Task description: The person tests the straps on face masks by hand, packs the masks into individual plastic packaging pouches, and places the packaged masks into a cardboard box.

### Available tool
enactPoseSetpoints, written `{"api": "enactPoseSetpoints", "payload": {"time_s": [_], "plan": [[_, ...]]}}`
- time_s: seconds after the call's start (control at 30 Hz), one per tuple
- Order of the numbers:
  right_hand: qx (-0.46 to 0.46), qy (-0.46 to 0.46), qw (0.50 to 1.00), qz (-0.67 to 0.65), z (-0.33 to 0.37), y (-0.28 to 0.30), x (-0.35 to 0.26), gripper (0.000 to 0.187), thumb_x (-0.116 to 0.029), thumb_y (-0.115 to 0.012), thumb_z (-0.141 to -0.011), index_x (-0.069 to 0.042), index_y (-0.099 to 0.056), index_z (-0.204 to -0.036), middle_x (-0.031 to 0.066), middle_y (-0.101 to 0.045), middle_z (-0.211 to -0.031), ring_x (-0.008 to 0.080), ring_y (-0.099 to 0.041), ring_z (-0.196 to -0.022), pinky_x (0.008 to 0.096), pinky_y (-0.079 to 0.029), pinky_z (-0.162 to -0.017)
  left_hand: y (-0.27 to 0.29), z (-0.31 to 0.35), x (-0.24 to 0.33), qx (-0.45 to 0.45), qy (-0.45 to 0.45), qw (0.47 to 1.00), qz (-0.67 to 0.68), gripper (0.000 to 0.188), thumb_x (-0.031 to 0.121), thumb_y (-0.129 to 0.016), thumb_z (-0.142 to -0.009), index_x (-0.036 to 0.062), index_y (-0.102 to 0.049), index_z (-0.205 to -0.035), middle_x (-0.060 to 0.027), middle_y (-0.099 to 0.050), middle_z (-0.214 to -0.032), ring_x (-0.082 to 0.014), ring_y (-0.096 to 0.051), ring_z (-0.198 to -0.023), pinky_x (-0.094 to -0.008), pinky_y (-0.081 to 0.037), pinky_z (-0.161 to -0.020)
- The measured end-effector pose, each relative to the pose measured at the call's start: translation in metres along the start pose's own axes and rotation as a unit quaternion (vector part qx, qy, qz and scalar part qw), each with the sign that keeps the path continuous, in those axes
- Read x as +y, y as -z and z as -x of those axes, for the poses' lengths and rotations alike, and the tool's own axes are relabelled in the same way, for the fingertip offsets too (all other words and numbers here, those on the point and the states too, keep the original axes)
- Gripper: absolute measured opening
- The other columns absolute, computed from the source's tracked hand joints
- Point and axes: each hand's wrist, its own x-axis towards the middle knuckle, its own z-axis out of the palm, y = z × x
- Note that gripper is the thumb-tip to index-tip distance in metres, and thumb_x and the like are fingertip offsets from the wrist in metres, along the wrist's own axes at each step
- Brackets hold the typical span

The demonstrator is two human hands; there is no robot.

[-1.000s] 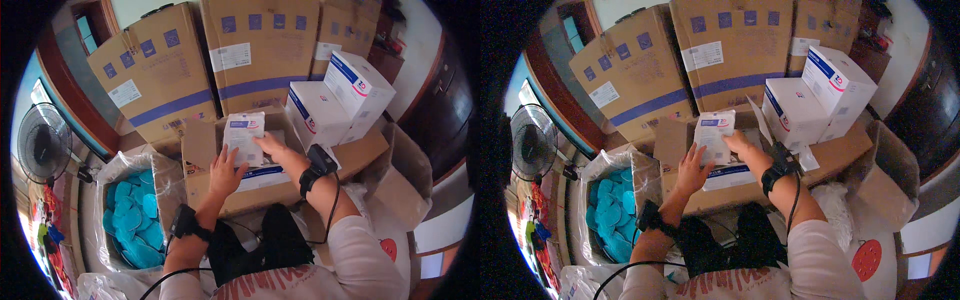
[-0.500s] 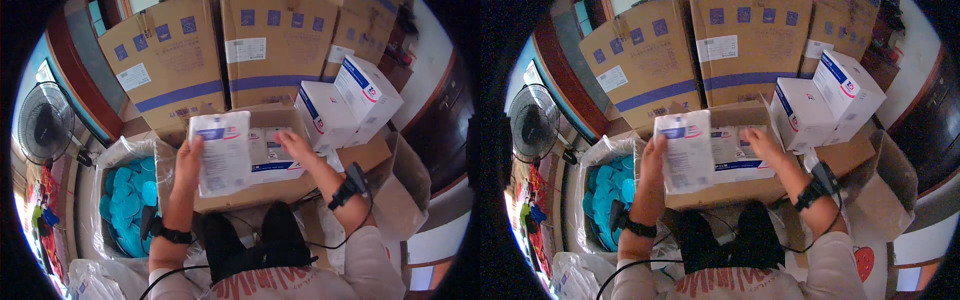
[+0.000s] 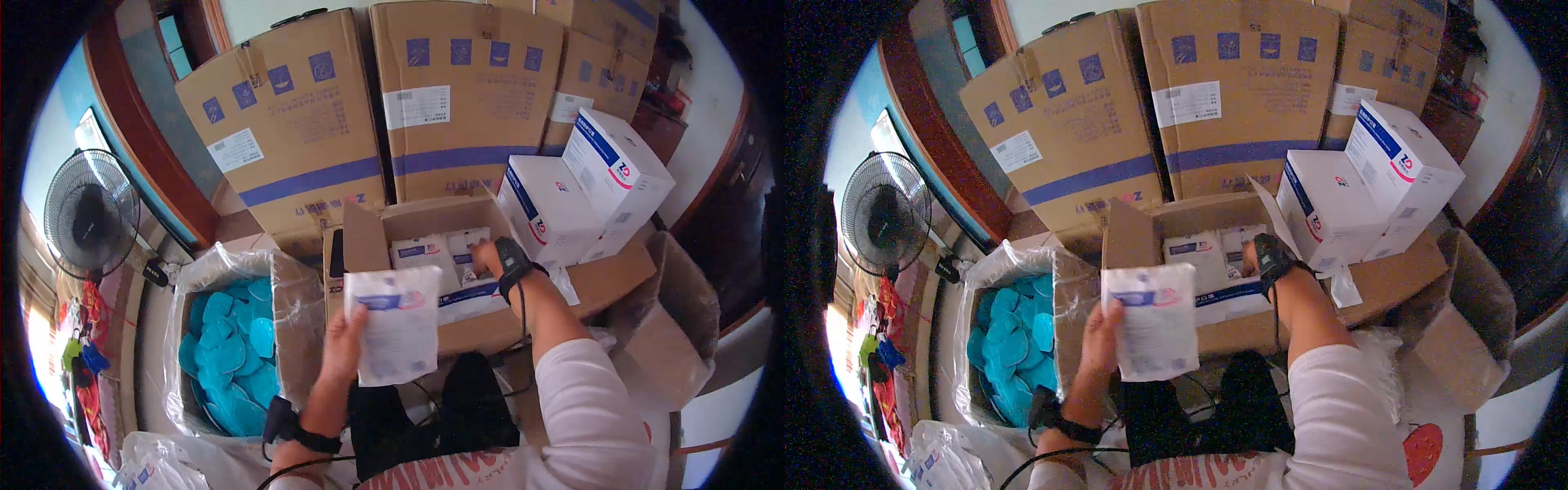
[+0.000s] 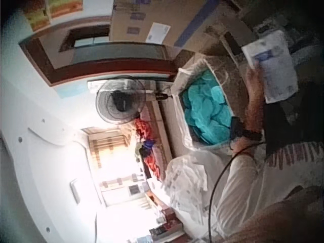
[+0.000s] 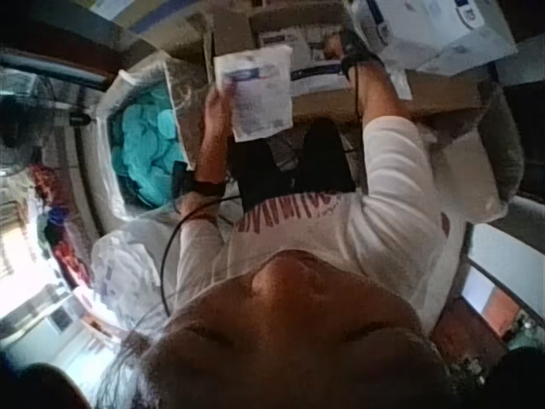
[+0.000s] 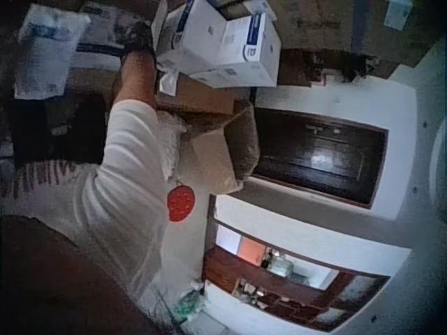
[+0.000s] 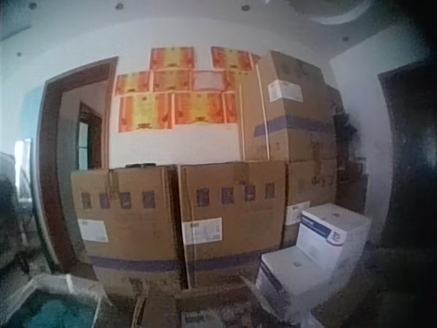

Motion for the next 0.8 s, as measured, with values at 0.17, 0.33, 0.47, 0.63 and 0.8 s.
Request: {"api": "enactPoseSetpoints", "payload": {"time_s": [0.17,0.33,0.47,0.63,0.8], "plan": [[0.083,0.013,0.996,-0.007,-0.006,0.003,0.003,0.052,-0.025,-0.066,-0.063,-0.006,-0.049,-0.107,0.0159,-0.051,-0.108,0.032,-0.053,-0.095,0.0412,-0.044,-0.08,-0.03,-0.015,-0.027,-0.163,-0.222,0.908,-0.317,0.024,0.023,-0.05,-0.083,0.006,-0.056,-0.098,-0.0109,-0.056,-0.106,-0.0285,-0.057,-0.088,-0.0344,-0.043,-0.076],[0.138,0.017,0.99,-0.005,-0.014,0.007,0.006,0.047,-0.024,-0.064,-0.064,-0.006,-0.051,-0.105,0.0151,-0.052,-0.107,0.0313,-0.053,-0.095,0.0405,-0.044,-0.08,-0.033,-0.025,-0.029,-0.151,-0.188,0.886,-0.395,0.027,0.019,-0.05,-0.082,0.0088,-0.052,-0.106,-0.0127,-0.049,-0.114,-0.0346,-0.052,-0.092,-0.0388,-0.043,-0.077],[0.175,0.015,0.985,0.003,-0.019,0.007,0.006,0.043,-0.023,-0.063,-0.065,-0.006,-0.052,-0.103,0.0145,-0.053,-0.105,0.0307,-0.053,-0.095,0.04,-0.044,-0.08,-0.033,-0.024,-0.023,-0.153,-0.162,0.893,-0.392,0.029,0.021,-0.048,-0.082,0.0092,-0.049,-0.109,-0.0114,-0.051,-0.111,-0.0325,-0.052,-0.092,-0.0392,-0.044,-0.075],[0.199,-0.027,0.978,0.054,-0.014,0.007,0.008,0.018,-0.015,-0.056,-0.07,-0.005,-0.06,-0.084,0.0131,-0.058,-0.096,0.0283,-0.055,-0.092,0.0381,-0.046,-0.075,-0.033,-0.022,-0.021,-0.132,-0.151,0.88,-0.431,0.028,0.022,-0.047,-0.082,0.0091,-0.05,-0.107,-0.0109,-0.054,-0.105,-0.0323,-0.053,-0.091,-0.0395,-0.044,-0.073],[0.252,0.05,0.965,-0.049,0.025,0.023,0.004,0.012,-0.015,-0.057,-0.068,-0.007,-0.061,-0.076,0.0112,-0.058,-0.086,0.0264,-0.056,-0.084,0.04,-0.046,-0.066,-0.015,-0.027,-0.024,-0.097,-0.085,0.878,-0.461,0.029,0.023,-0.048,-0.082,0.0074,-0.05,-0.107,-0.0148,-0.058,-0.093,-0.0329,-0.053,-0.09,-0.0379,-0.044,-0.072]]}}
